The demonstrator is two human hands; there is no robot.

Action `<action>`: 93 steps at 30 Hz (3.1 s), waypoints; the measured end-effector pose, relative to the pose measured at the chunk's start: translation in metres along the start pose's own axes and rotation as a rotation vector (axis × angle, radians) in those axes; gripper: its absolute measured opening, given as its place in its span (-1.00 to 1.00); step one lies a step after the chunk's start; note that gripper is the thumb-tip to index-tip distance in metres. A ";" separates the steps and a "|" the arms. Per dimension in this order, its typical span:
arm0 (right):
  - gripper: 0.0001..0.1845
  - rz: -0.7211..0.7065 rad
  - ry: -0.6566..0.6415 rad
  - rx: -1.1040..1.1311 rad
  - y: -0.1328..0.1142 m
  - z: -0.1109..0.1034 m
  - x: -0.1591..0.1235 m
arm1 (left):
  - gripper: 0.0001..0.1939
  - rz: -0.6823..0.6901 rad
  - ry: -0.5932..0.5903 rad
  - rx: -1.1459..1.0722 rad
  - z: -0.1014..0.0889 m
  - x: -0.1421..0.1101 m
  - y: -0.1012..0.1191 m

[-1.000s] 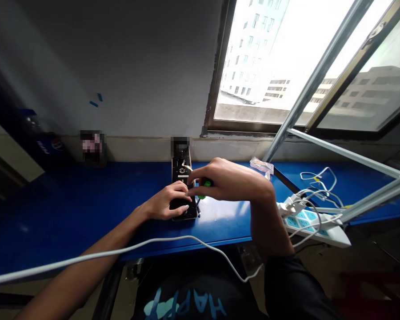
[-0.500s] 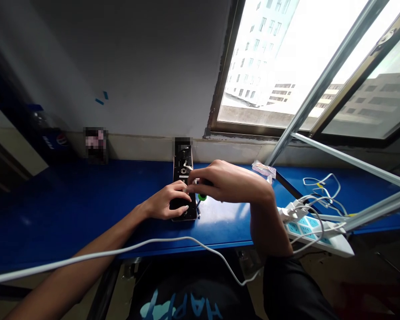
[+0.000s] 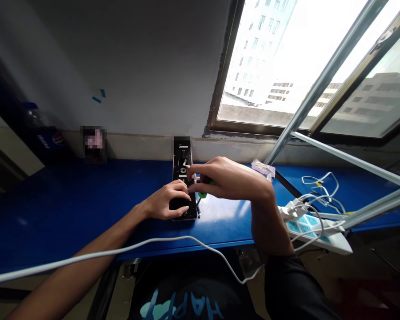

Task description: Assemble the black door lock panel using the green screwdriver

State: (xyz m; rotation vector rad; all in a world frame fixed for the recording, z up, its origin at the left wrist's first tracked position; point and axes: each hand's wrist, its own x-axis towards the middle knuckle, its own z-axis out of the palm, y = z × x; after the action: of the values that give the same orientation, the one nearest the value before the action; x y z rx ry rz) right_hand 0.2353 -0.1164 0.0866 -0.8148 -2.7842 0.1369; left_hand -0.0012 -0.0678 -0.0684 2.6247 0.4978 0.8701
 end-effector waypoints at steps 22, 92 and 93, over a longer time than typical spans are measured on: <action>-0.81 -0.076 0.011 0.045 0.006 0.000 0.000 | -0.78 0.004 -0.011 0.022 -0.002 0.002 0.003; -0.64 -0.067 0.471 0.586 0.086 0.054 -0.010 | -0.72 -0.091 0.068 0.022 0.012 0.005 -0.004; -0.65 -0.076 0.465 0.592 0.084 0.055 -0.009 | -0.73 -0.084 0.060 0.028 0.011 0.005 -0.004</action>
State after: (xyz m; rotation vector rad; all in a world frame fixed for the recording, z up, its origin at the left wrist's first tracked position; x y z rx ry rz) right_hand 0.2726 -0.0516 0.0183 -0.5034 -2.1530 0.6323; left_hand 0.0084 -0.0646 -0.0761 2.5879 0.6357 0.9232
